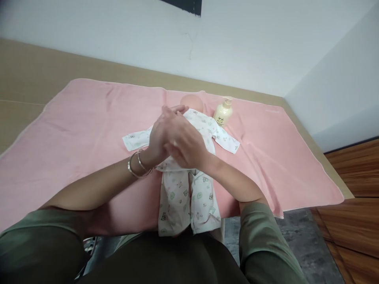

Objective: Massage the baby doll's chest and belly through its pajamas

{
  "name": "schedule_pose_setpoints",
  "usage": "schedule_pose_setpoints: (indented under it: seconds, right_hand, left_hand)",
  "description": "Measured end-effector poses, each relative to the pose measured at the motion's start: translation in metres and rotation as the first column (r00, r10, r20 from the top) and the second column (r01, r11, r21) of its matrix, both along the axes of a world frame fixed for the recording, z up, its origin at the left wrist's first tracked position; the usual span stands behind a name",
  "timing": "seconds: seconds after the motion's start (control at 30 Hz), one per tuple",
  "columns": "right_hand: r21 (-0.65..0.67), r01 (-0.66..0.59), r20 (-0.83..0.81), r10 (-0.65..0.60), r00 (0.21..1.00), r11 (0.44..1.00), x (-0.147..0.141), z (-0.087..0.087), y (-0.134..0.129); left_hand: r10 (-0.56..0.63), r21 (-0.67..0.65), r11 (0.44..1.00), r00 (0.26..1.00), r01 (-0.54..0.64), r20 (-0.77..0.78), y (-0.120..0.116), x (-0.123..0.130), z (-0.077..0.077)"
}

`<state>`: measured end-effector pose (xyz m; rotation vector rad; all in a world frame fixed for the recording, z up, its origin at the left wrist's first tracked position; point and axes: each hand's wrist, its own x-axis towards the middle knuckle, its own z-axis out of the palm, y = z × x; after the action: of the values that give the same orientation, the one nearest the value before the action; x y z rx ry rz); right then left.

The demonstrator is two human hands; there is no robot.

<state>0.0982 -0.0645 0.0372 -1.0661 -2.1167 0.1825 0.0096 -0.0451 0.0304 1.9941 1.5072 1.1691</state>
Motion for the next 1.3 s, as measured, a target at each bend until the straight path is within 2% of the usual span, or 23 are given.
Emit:
schedule_pose_setpoints:
  seconds: [0.07,0.13,0.23,0.33,0.43,0.63,0.77,0.83,0.93,1.1,1.2,1.3]
  right_hand:
    - [-0.001,0.025,-0.188,-0.025,0.982,1.000,0.003,-0.014,0.017]
    - [-0.056,0.072,-0.286,-0.085,0.954,0.996,0.004,-0.028,0.031]
    - [-0.111,0.160,-0.151,-0.176,0.973,0.981,0.005,-0.039,0.047]
    - [-0.095,0.190,0.030,-0.188,0.982,0.977,0.010,-0.038,0.057]
    - [-0.126,0.287,0.125,-0.272,0.954,0.950,0.017,-0.035,0.064]
    - [-0.190,0.458,0.362,-0.372,0.855,0.868,0.012,-0.030,0.058]
    - [-0.166,0.434,0.444,-0.326,0.835,0.886,0.002,-0.028,0.039]
    - [-0.175,0.399,0.450,-0.287,0.845,0.900,0.001,-0.027,0.036]
    - [-0.229,0.357,0.415,-0.241,0.877,0.905,0.010,-0.026,0.047]
    - [-0.323,0.425,0.309,-0.330,0.892,0.846,0.031,-0.029,0.074]
    - [-0.280,0.467,0.309,-0.382,0.871,0.839,0.028,-0.034,0.070]
    - [-0.243,0.481,0.326,-0.396,0.859,0.843,0.017,-0.033,0.053]
  left_hand:
    - [-0.001,-0.022,1.000,0.984,0.005,0.178,0.026,-0.021,-0.012]
    - [0.002,-0.030,1.000,0.949,0.008,0.315,0.047,-0.029,-0.030]
    - [0.004,0.006,1.000,0.959,-0.006,0.284,0.065,-0.027,-0.057]
    - [-0.053,0.090,0.995,0.985,0.039,0.166,0.068,-0.023,-0.068]
    - [-0.070,0.160,0.985,0.995,0.058,0.071,0.065,-0.023,-0.069]
    - [-0.072,0.147,0.987,0.997,0.071,0.004,0.066,-0.025,-0.071]
    - [-0.079,0.145,0.986,0.997,0.079,-0.007,0.066,-0.026,-0.071]
    - [-0.088,0.145,0.986,0.996,0.088,-0.003,0.065,-0.027,-0.070]
    - [-0.091,0.138,0.987,0.996,0.088,0.012,0.065,-0.027,-0.069]
    - [-0.095,0.138,0.986,0.995,0.092,0.009,0.065,-0.025,-0.069]
    - [-0.088,0.115,0.990,0.996,0.085,0.019,0.065,-0.025,-0.068]
    - [-0.082,0.085,0.993,0.996,0.078,0.043,0.064,-0.026,-0.066]
